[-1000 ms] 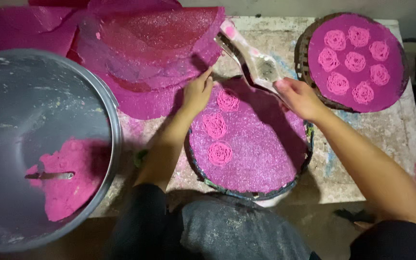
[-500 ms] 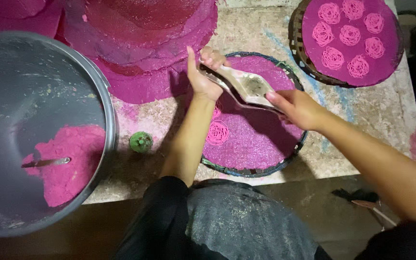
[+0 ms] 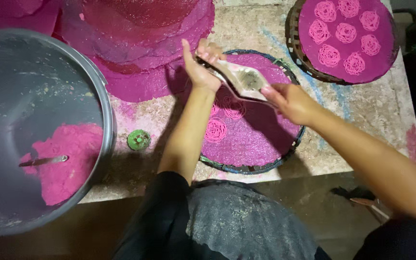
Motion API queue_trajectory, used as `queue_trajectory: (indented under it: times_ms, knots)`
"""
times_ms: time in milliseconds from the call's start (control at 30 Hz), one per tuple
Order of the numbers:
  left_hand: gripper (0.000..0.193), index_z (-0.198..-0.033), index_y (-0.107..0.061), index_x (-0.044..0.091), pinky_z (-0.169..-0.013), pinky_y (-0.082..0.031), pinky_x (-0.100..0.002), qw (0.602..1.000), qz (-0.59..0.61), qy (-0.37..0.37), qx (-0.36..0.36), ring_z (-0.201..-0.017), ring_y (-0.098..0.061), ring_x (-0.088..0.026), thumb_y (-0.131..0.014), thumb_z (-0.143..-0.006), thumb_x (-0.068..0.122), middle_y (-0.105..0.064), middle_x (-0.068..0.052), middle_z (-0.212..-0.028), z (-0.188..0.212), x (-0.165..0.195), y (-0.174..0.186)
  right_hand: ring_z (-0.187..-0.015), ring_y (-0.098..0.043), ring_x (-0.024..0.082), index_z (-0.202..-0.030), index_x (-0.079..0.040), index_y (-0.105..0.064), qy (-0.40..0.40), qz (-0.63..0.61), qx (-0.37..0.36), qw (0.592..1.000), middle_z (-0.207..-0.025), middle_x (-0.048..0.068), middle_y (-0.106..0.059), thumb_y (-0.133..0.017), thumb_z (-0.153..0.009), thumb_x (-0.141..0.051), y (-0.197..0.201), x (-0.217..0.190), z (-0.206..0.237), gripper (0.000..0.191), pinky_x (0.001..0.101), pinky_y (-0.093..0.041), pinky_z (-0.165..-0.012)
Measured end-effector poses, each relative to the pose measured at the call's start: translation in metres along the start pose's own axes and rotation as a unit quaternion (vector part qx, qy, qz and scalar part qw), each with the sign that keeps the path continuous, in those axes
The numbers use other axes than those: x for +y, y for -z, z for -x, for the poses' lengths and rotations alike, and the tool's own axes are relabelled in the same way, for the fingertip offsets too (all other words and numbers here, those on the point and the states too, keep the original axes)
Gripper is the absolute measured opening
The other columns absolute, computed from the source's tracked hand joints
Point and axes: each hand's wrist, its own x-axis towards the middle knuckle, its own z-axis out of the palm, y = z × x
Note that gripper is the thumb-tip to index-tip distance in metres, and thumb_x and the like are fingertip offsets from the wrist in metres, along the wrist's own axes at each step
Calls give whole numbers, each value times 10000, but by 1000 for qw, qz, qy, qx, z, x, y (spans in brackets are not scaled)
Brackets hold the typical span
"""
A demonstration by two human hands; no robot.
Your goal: The person sits at a low table and uses a wooden hand-held extruder press to pipe pink dough into rosette shapes onto round trays. They repeatedly scoop dough from a large basin into the press, squeeze rosettes onto the trays, and set filled trays aside.
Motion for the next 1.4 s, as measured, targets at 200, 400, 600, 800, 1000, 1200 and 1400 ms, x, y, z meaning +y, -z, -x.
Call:
queue_trajectory:
  times_ms: [200,400,600,800,1000,1200,1400]
  knots:
    - [557,-650,-427,177,-618,-351,-300,997,19,17,67,-538,-361,-124,-476,-993,613,-371,48,-583,9,-7,10,-612,-643,210,-1232,-39,-697,-25,-33,-39,998,-727,123,-680,-447,-996,-578,1,12,4,640,391,-540,-625]
    - [487,-687,-441,164,-634,-383,-335,1000,3,4,-8,-559,-414,-136,-411,-1001,535,-428,30,-595,-1,-20,-20,-656,-651,175,-1136,8,-711,64,15,62,996,-737,95,-677,-522,-1025,-538,10,29,-7,588,354,-509,-652]
    - [589,-947,-537,64,-627,-375,-334,906,-339,192,163,-644,-490,-178,-200,-1002,544,-600,-71,-769,10,-14,-26,-578,-487,109,-930,-45,-660,60,-124,25,990,-651,12,-537,-541,-1024,-479,7,49,-15,461,313,-401,-523]
    - [837,-1405,-535,53,-422,-230,-252,740,-570,336,120,-494,-342,-79,-64,-1065,656,-723,-55,-858,25,-25,30,-560,-519,110,-840,-46,-618,62,-115,47,990,-631,14,-554,-532,-1037,-478,5,66,-27,482,304,-415,-520]
    - [662,-1627,-313,124,-873,-453,-353,458,-885,55,-67,-1014,-645,-188,-315,-1087,508,-808,-30,-1066,63,-4,22,-574,-528,106,-877,-39,-619,91,-148,87,981,-660,14,-561,-531,-1057,-474,6,79,-36,479,296,-418,-517]
    - [612,-1387,-543,120,-746,-582,-411,313,-925,-139,-166,-936,-713,-284,-764,-854,323,-702,-95,-1199,119,31,-71,-620,-547,87,-1161,-74,-665,220,-119,6,968,-759,6,-608,-669,-941,-451,27,21,-4,437,277,-460,-534]
    - [339,-1165,-665,23,-721,-555,-354,484,-811,56,-324,-823,-651,-240,-776,-907,213,-659,-150,-988,198,75,-207,-705,-655,248,-1030,-37,-663,585,137,68,797,-813,84,-648,-783,-836,-600,40,-95,70,607,376,-495,-608]
